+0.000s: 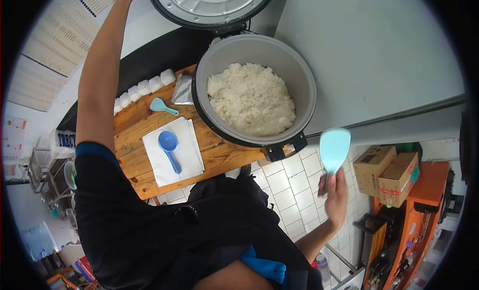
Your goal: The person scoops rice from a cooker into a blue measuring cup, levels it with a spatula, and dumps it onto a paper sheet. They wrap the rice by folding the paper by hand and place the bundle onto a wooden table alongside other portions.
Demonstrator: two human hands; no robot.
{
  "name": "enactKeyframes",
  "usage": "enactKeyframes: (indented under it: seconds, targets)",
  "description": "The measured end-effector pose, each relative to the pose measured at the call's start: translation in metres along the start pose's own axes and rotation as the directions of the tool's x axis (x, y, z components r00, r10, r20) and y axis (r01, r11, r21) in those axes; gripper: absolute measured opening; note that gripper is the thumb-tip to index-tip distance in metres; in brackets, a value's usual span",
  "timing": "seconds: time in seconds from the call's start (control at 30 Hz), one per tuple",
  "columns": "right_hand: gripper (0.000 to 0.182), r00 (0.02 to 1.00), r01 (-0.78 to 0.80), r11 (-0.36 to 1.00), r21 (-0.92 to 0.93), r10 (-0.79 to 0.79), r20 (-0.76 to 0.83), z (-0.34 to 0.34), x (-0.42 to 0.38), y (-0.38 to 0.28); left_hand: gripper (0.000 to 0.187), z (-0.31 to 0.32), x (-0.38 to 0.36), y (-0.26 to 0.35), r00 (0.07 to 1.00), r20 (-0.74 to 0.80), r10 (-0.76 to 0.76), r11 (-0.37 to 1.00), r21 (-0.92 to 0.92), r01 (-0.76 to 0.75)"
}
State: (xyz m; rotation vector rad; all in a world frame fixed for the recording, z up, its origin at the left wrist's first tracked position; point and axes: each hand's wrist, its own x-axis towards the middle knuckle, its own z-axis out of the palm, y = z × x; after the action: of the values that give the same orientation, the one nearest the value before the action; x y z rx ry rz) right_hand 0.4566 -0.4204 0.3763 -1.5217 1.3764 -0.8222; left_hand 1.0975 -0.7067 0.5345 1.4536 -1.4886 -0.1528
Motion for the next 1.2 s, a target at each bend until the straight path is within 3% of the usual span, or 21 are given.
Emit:
enactKeyframes:
  seconds: [0.1,0.13,0.17,0.2,0.23,0.27,0.3,0.33,0.37,0.4,0.43,0.5,0.6,0.67,0.77,0.83,0.9,0.97,1.1,1.17,1.2]
  targets:
    - [0.021,0.981,0.196,0.898,-0.393,-0.181,0.077,0.036,0.068,-0.083,0.072,-0.007,-0.063,0.001,0.992,0.010,-0.126,0.971,-0.203,0.126]
    - [0.018,0.965,0.264,0.845,-0.465,-0.230,0.129,0.056,0.099,-0.093,0.077,-0.007,-0.090,-0.016,0.975,-0.092,-0.202,0.976,-0.107,0.192]
    - [0.016,0.944,0.330,0.783,-0.528,-0.269,0.190,0.076,0.133,-0.097,0.041,-0.001,-0.121,-0.045,0.945,-0.325,0.040,0.983,0.182,0.021]
    - [0.017,0.900,0.436,0.664,-0.608,-0.310,0.307,0.093,0.169,-0.092,0.035,0.011,-0.188,-0.027,0.938,-0.334,0.090,0.977,0.213,-0.017]
    - [0.017,0.863,0.497,0.465,-0.733,-0.349,0.364,0.111,0.207,-0.071,0.032,0.013,-0.244,-0.032,0.931,-0.196,-0.309,0.909,0.226,0.350]
    - [0.015,0.857,0.484,0.318,-0.815,-0.358,0.370,0.128,0.241,-0.051,0.032,0.026,-0.312,-0.028,0.953,-0.185,-0.242,0.967,0.034,0.253]
    - [0.014,0.850,0.459,0.162,-0.873,-0.366,0.379,0.143,0.270,-0.034,0.037,0.036,-0.388,-0.063,0.927,-0.103,-0.360,0.912,0.168,0.373]
    - [0.013,0.867,0.451,-0.002,-0.893,-0.236,0.439,0.157,0.296,-0.023,0.030,0.057,-0.477,-0.093,0.877,-0.181,-0.444,0.842,0.250,0.478]
    - [0.012,0.876,0.451,-0.169,-0.877,-0.107,0.471,0.170,0.320,-0.016,0.046,0.061,-0.551,-0.108,0.681,-0.016,-0.732,0.552,0.572,0.607]
    - [0.012,0.872,0.455,-0.182,-0.872,-0.109,0.478,0.183,0.339,-0.008,0.053,0.068,-0.602,-0.101,0.626,-0.007,-0.780,0.483,0.629,0.609]
    - [0.011,0.829,0.524,-0.183,-0.832,-0.113,0.547,0.197,0.350,0.003,0.055,0.079,-0.626,-0.081,0.416,-0.171,-0.893,0.237,0.607,0.759]
    - [0.011,0.761,0.616,-0.194,-0.763,-0.104,0.641,0.220,0.355,0.004,0.054,0.094,-0.662,-0.080,0.340,-0.161,-0.926,0.174,0.617,0.767]
    - [0.012,0.711,0.687,-0.166,-0.707,-0.046,0.702,0.235,0.355,-0.003,0.048,0.116,-0.675,-0.086,0.386,-0.148,-0.911,0.217,0.624,0.751]
    - [0.013,0.585,0.776,-0.254,-0.578,-0.053,0.809,0.210,0.365,0.007,0.042,0.126,-0.670,-0.093,0.425,-0.223,-0.877,0.225,0.591,0.774]
    - [0.018,0.579,0.807,-0.278,-0.522,0.192,0.793,0.192,0.329,-0.036,0.041,0.130,-0.683,-0.101,0.425,-0.281,-0.860,0.249,0.496,0.832]
    - [0.022,0.584,0.809,-0.152,-0.568,0.095,0.806,0.186,0.302,-0.056,0.039,0.127,-0.692,-0.105,0.481,-0.284,-0.830,0.338,0.429,0.837]
    - [0.025,0.674,0.729,-0.251,-0.637,0.100,0.732,0.181,0.302,-0.062,0.045,0.110,-0.682,-0.095,0.378,-0.203,-0.903,0.308,0.308,0.900]
    - [0.023,0.789,0.568,-0.380,-0.730,-0.002,0.615,0.188,0.312,-0.074,0.025,0.099,-0.682,-0.088,0.332,-0.279,-0.901,0.317,0.098,0.943]
    - [0.022,0.817,0.514,-0.435,-0.739,-0.014,0.576,0.211,0.357,-0.034,0.018,0.082,-0.694,-0.077,0.240,-0.158,-0.958,0.276,-0.275,0.921]
    - [0.024,0.753,0.627,-0.482,-0.612,0.172,0.636,0.234,0.375,0.000,0.024,0.070,-0.678,-0.066,0.083,-0.032,-0.996,0.087,-0.552,0.829]
    - [0.026,0.825,0.525,-0.433,-0.733,0.044,0.564,0.239,0.385,0.006,0.028,0.069,-0.682,-0.064,0.103,-0.015,-0.995,0.092,-0.592,0.800]
